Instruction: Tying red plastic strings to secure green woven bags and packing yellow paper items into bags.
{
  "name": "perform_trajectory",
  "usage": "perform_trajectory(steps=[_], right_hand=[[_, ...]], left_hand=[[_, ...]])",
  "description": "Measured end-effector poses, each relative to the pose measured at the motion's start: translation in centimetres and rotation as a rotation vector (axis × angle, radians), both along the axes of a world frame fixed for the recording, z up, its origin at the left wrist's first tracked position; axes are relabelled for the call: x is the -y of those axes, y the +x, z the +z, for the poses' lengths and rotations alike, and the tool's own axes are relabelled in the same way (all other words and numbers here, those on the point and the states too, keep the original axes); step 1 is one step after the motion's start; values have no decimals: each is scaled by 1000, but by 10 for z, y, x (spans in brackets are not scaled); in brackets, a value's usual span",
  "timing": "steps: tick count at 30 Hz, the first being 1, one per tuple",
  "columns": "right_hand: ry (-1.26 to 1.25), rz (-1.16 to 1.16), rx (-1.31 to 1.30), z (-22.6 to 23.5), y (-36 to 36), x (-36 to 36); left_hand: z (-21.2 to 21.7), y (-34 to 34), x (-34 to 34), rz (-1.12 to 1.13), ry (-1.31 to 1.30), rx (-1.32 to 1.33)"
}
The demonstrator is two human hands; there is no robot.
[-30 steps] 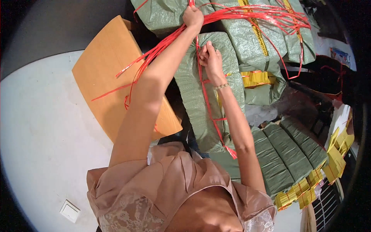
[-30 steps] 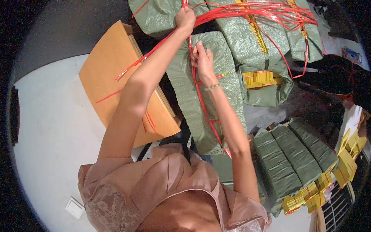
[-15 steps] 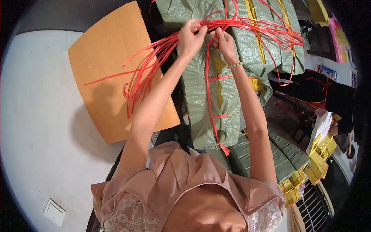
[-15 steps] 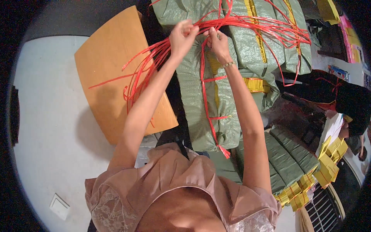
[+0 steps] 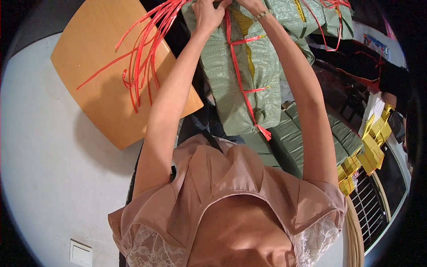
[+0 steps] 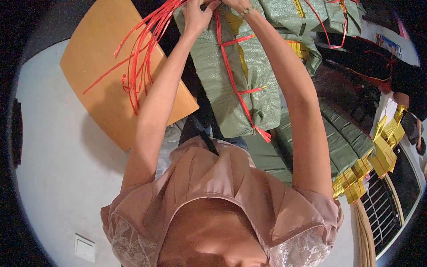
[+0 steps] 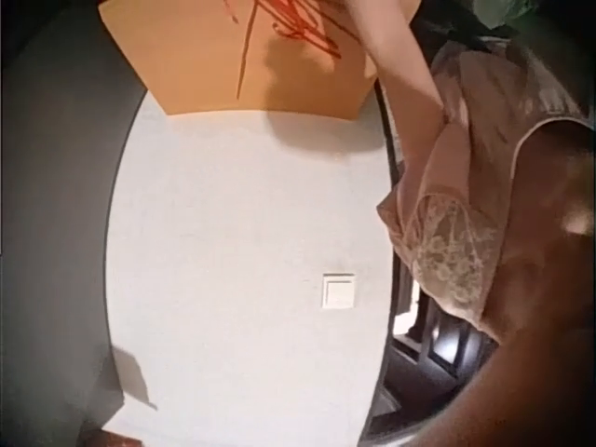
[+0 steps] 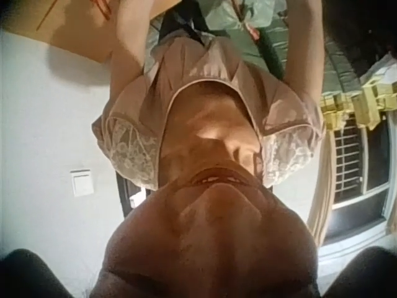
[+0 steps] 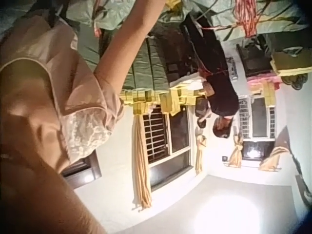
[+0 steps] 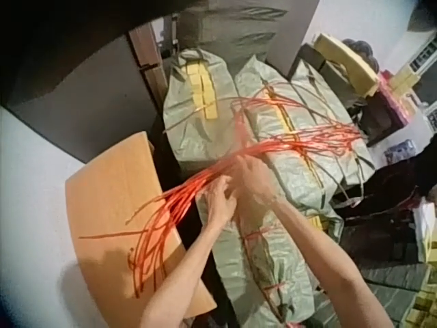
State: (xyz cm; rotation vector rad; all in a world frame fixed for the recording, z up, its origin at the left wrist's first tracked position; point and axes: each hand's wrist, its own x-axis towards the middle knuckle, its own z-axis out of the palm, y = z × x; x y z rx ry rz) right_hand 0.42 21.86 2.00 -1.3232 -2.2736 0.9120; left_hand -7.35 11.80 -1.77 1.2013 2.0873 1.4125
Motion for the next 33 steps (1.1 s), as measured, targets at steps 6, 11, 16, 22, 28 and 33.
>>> perform_trajectory(steps=[6, 11, 16, 22, 28, 33], right_hand=[[-25, 14, -193, 6, -7, 16], [27, -56, -136, 10, -16, 19], [175, 84, 131, -70, 40, -58], [-2, 75, -439, -17, 17, -17], [-183, -173, -91, 11, 51, 75], [57, -41, 141, 1, 32, 95]], left_hand=[[-7, 1, 6, -49, 10, -12], [-7, 4, 6, 74, -179, -124], [12, 12, -13, 31, -89, -166], [-20, -14, 4, -43, -40, 51], [-12, -22, -10, -64, -127, 419], [-3, -18, -19, -127, -2, 523]])
